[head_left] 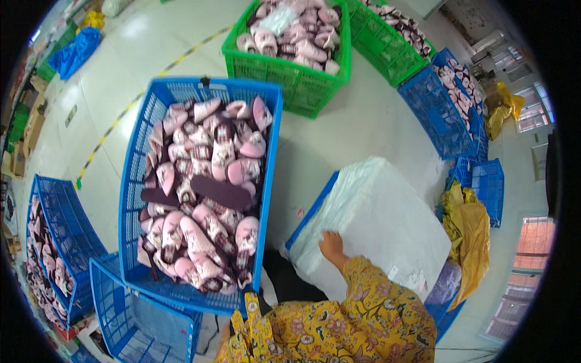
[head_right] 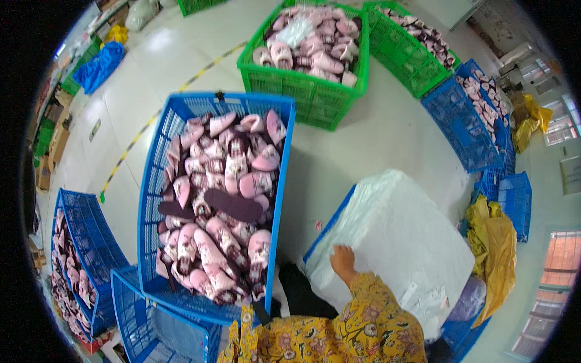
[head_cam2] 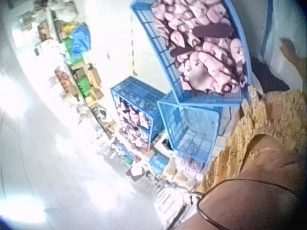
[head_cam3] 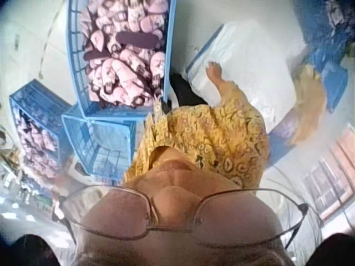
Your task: The person moves a green crate filled with pink slippers across a warehouse floor, then handles small white paper tags on a table, and later picks up a slipper from a blue crate. The actions involve relocating crates and handling tags and slippers by hand.
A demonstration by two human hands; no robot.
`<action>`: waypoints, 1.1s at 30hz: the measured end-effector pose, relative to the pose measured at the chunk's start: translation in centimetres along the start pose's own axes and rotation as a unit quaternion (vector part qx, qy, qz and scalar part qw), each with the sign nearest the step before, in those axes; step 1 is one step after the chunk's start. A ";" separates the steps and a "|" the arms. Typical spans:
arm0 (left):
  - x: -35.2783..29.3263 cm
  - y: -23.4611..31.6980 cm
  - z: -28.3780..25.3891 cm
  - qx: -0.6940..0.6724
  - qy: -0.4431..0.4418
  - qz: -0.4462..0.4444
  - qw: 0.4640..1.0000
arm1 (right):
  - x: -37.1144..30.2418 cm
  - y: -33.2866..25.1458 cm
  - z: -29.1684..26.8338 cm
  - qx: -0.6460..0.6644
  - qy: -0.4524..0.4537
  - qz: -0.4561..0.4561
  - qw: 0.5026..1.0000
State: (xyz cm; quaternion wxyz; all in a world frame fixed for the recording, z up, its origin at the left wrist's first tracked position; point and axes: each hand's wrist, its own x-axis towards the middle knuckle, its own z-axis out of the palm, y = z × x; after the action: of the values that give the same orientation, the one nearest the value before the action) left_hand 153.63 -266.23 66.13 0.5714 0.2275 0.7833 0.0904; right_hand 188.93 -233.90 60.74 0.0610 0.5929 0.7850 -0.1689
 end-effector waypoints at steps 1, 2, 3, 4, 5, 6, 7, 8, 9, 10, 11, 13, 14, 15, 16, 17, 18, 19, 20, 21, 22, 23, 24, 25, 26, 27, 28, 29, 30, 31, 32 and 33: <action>-0.3 1.1 0.1 -0.008 0.015 -0.006 1.000 | 0.3 0.4 0.5 0.007 -0.002 -0.013 1.000; -0.5 1.8 0.0 -0.011 0.027 -0.014 0.999 | 0.7 -0.2 0.1 0.025 -0.024 0.028 0.999; -0.8 2.2 -0.1 -0.016 0.034 -0.023 0.999 | 0.3 -0.9 -0.4 0.040 -0.058 0.070 0.995; -0.8 2.6 -0.2 -0.021 0.041 -0.029 0.999 | 0.1 -0.6 0.8 0.091 -0.084 0.102 0.987; -0.7 2.8 -0.1 -0.027 0.040 -0.031 0.998 | -0.2 0.4 2.7 0.136 -0.116 0.138 0.974; -1.0 2.9 0.1 -0.036 0.044 -0.036 0.998 | -0.6 1.0 4.3 0.179 -0.155 0.164 0.958; -1.1 3.1 0.2 -0.044 0.045 -0.038 0.997 | -1.4 1.8 5.6 0.190 -0.189 0.143 0.953; -1.3 3.1 0.2 -0.052 0.051 -0.042 0.996 | -1.8 2.1 7.2 0.204 -0.224 0.116 0.946; -1.9 3.2 0.2 -0.062 0.062 -0.044 0.995 | -1.4 1.6 8.2 0.216 -0.255 0.081 0.939; -2.1 3.6 0.3 -0.075 0.070 -0.039 0.994 | -1.2 1.7 9.6 0.267 -0.255 0.067 0.927; -2.5 3.4 0.5 -0.086 0.082 -0.036 0.992 | -0.5 1.3 10.2 0.318 -0.255 0.052 0.912; -3.9 2.9 1.1 -0.100 0.094 -0.045 0.989 | 0.0 -0.9 9.0 0.331 -0.307 0.052 0.891; -4.9 2.3 1.4 -0.103 0.102 -0.055 0.988 | 0.2 -3.0 7.5 0.341 -0.337 0.066 0.875; -5.4 2.0 2.3 -0.108 0.101 -0.059 0.987 | 0.1 -3.9 5.8 0.343 -0.361 0.087 0.863; -6.0 1.6 3.2 -0.109 0.100 -0.060 0.987 | 0.0 -4.2 5.2 0.359 -0.355 0.084 0.859; -6.3 1.4 4.2 -0.110 0.100 -0.058 0.987 | 0.9 -3.7 4.9 0.340 -0.356 0.070 0.868; -6.9 1.1 5.3 -0.113 0.097 -0.056 0.987 | 1.6 -3.2 4.8 0.321 -0.358 0.059 0.875; -7.3 0.8 6.3 -0.115 0.097 -0.052 0.987 | 2.1 -2.7 4.8 0.302 -0.361 0.048 0.881; -8.4 -0.1 7.2 -0.116 0.100 -0.057 0.987 | 2.1 -3.4 3.5 0.261 -0.334 0.000 0.906; -9.7 -1.2 7.9 -0.116 0.105 -0.060 0.986 | 1.7 -3.7 4.1 0.262 -0.320 -0.001 0.910; -10.7 -2.1 8.8 -0.117 0.105 -0.060 0.986 | 1.9 -3.4 4.0 0.253 -0.309 -0.003 0.917; -11.1 -2.1 9.6 -0.117 0.105 -0.049 0.986 | 2.7 -1.4 4.3 0.243 -0.287 -0.004 0.927; -11.2 -2.0 10.0 -0.114 0.108 -0.036 0.987 | 4.8 1.3 5.5 0.140 -0.320 -0.110 0.930; -10.7 -1.3 10.4 -0.113 0.109 -0.012 0.987 | 7.6 5.4 6.6 0.031 -0.318 -0.226 0.920; -9.9 -0.3 10.3 -0.109 0.118 0.012 0.987 | 10.8 9.3 6.6 -0.059 -0.289 -0.331 0.897; -11.4 -0.9 10.2 -0.106 0.134 -0.007 0.985 | 10.2 8.2 7.0 -0.080 -0.316 -0.327 0.887; -12.6 -1.4 10.3 -0.114 0.152 -0.028 0.981 | 9.8 7.4 6.5 -0.107 -0.342 -0.322 0.876; -14.4 -2.6 10.9 -0.143 0.190 -0.034 0.971 | 8.8 6.0 5.4 -0.071 -0.365 -0.288 0.882; -15.8 -3.5 11.8 -0.191 0.232 -0.047 0.953 | 8.5 4.9 4.3 -0.012 -0.385 -0.222 0.896; -18.0 -4.9 13.2 -0.234 0.271 -0.069 0.931 | 6.9 2.2 2.7 0.076 -0.414 -0.133 0.897; -19.7 -6.1 14.6 -0.222 0.224 -0.088 0.945 | 5.6 0.0 0.3 0.131 -0.423 -0.057 0.895; -21.4 -7.3 16.0 -0.209 0.176 -0.098 0.957 | 4.6 -1.9 -1.8 0.160 -0.417 -0.010 0.895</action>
State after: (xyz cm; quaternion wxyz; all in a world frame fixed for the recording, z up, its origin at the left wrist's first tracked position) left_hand 172.00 -284.40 76.14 0.4655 0.0059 0.8535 0.2343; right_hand 185.93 -229.54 61.45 0.2851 0.4622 0.6558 -0.5244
